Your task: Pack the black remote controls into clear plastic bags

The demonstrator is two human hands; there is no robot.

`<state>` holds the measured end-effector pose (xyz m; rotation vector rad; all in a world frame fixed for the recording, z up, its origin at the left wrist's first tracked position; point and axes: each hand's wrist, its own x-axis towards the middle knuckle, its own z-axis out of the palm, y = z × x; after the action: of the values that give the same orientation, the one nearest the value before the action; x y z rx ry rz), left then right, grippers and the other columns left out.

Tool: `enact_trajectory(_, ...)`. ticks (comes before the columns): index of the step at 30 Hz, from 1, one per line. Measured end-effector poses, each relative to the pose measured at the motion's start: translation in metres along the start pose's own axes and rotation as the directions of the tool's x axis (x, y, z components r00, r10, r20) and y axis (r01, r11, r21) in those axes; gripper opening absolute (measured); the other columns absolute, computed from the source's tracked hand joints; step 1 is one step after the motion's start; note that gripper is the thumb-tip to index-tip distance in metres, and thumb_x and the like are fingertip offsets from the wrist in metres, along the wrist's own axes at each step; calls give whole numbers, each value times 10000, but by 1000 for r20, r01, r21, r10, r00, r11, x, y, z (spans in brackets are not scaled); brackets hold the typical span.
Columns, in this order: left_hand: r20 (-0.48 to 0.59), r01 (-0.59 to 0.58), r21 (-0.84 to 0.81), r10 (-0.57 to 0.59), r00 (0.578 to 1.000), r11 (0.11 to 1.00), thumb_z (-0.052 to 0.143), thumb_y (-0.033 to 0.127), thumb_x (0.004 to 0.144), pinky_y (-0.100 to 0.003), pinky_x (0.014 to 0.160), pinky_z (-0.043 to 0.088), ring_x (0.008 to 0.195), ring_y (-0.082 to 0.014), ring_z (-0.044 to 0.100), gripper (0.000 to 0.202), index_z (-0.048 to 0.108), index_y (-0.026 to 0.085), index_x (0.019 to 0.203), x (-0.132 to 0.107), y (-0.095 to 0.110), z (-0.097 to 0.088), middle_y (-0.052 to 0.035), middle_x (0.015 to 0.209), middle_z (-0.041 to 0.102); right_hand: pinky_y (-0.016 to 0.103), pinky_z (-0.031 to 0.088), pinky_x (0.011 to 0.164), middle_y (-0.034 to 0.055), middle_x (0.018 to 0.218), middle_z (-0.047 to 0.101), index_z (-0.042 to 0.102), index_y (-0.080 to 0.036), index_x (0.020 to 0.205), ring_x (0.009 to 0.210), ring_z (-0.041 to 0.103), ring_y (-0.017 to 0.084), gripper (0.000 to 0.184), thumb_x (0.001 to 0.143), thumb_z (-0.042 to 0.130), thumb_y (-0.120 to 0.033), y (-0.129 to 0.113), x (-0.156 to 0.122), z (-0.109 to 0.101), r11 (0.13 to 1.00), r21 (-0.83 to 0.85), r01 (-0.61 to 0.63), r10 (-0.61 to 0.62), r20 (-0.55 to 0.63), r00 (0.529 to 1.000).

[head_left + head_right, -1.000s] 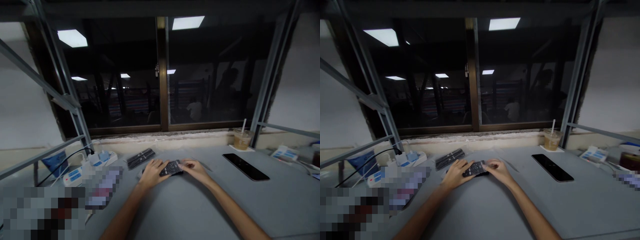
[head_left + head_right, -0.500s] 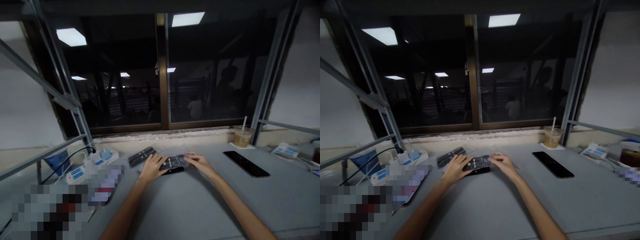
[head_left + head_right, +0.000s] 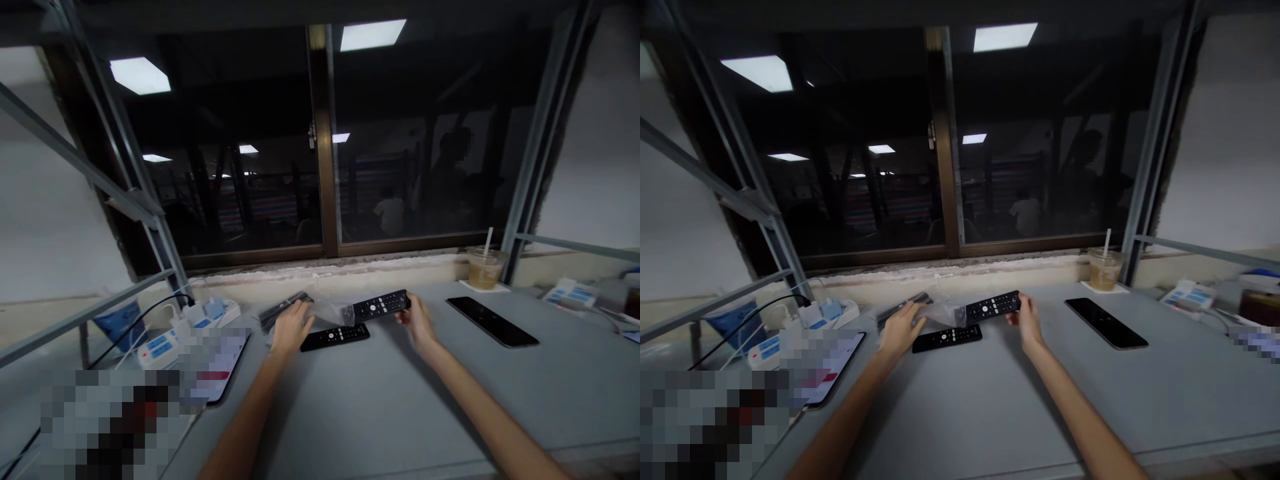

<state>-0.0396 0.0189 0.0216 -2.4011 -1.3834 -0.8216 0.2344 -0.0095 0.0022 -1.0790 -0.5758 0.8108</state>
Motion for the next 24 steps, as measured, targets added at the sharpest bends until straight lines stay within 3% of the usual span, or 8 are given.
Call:
enact_trajectory(4,-23,184,-22,-184,983,983,352,287,894,-274,784,448,937,-181,595,273,575,196,1022,-1,-1,-2,-51,1004,641,208,344,349,-62,456,459,466,-221,690,363,434,93,169,704,487,-388,3,2,-4,997,-74,-20,22,28,999)
enact_trajectory(8,1,280,-35,-280,960,960,254,285,921,-284,774,449,954,-184,597,357,588,198,1011,-1,1,-3,-69,1030,649,200,315,343,-37,440,481,493,-197,629,364,448,90,190,727,496,-360,6,-8,3,978,-200,-62,97,174,980)
enact_trajectory(10,26,296,-26,-295,955,955,242,285,923,-289,783,446,961,-185,596,364,588,208,1007,-1,2,-5,-72,1019,652,191,302,348,-15,474,529,512,-182,632,390,491,93,198,740,486,-346,8,-16,7,960,-271,-64,154,324,934)
enact_trajectory(13,77,324,21,-324,943,946,242,314,922,-300,758,452,946,-201,605,358,563,201,1034,1,7,-8,-95,988,653,174,303,365,13,588,608,529,-170,689,476,576,105,201,752,483,-356,8,-25,9,941,-334,-59,237,525,818)
enact_trajectory(17,210,356,100,-369,905,929,244,355,918,-332,720,463,891,-230,630,358,543,191,1026,3,14,-9,-104,941,666,155,278,353,19,672,644,572,-163,755,533,618,113,221,721,557,-380,4,-30,8,899,-437,27,290,639,713)
enact_trajectory(20,290,379,147,-406,867,914,268,382,908,-363,728,466,894,-257,634,367,554,173,1002,2,16,-6,-121,943,670,153,281,350,26,593,642,644,-146,750,483,587,103,230,691,606,-366,2,-30,5,846,-513,142,293,672,680)
enact_trajectory(24,285,403,174,-437,853,899,330,401,885,-381,731,470,897,-278,634,368,542,138,1031,0,15,0,-149,957,665,170,295,342,26,492,613,682,-157,639,425,534,103,234,665,643,-386,3,-26,-1,800,-548,244,272,693,668)
